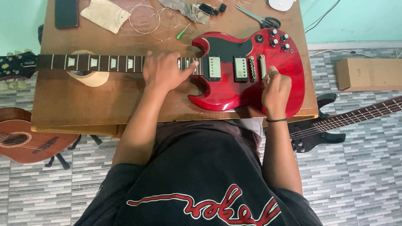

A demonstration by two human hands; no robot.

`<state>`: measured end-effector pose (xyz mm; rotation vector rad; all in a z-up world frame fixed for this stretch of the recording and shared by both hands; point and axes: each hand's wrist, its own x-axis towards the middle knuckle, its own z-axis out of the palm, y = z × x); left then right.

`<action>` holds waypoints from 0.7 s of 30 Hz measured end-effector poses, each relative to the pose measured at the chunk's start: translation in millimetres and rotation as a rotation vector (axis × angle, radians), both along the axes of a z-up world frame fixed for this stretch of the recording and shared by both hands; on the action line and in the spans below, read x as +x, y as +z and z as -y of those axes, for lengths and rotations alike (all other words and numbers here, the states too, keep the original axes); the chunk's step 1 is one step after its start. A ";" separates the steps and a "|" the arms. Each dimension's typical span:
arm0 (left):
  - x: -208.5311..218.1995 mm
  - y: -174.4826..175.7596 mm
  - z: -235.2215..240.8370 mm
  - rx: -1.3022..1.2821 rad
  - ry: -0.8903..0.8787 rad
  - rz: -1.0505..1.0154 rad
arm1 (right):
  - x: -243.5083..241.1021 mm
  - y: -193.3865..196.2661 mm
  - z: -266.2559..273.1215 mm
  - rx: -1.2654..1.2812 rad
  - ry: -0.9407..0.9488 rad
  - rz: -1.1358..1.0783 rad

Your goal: The person wipes the body and neck of a red electric guitar with a cloth. They apply a liquid from a small bottle onto the cloth and continue wiping the guitar's surface, including the fretboard.

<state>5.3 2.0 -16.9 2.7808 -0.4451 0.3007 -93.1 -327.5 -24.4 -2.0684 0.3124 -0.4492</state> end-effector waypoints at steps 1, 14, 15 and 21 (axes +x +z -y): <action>0.0 0.9 0.0 0.000 0.000 -0.001 | 2.0 3.3 -1.5 0.000 0.000 -0.001; 0.0 0.1 -0.7 -0.023 0.009 -0.031 | 24.0 40.9 -41.6 -0.055 0.119 -0.029; -0.8 2.2 -0.5 -0.019 0.008 -0.029 | 26.4 40.3 -42.1 -0.060 0.119 -0.027; -0.6 0.0 -0.8 -0.050 -0.003 -0.050 | 25.8 45.9 -27.6 -0.106 0.066 -0.040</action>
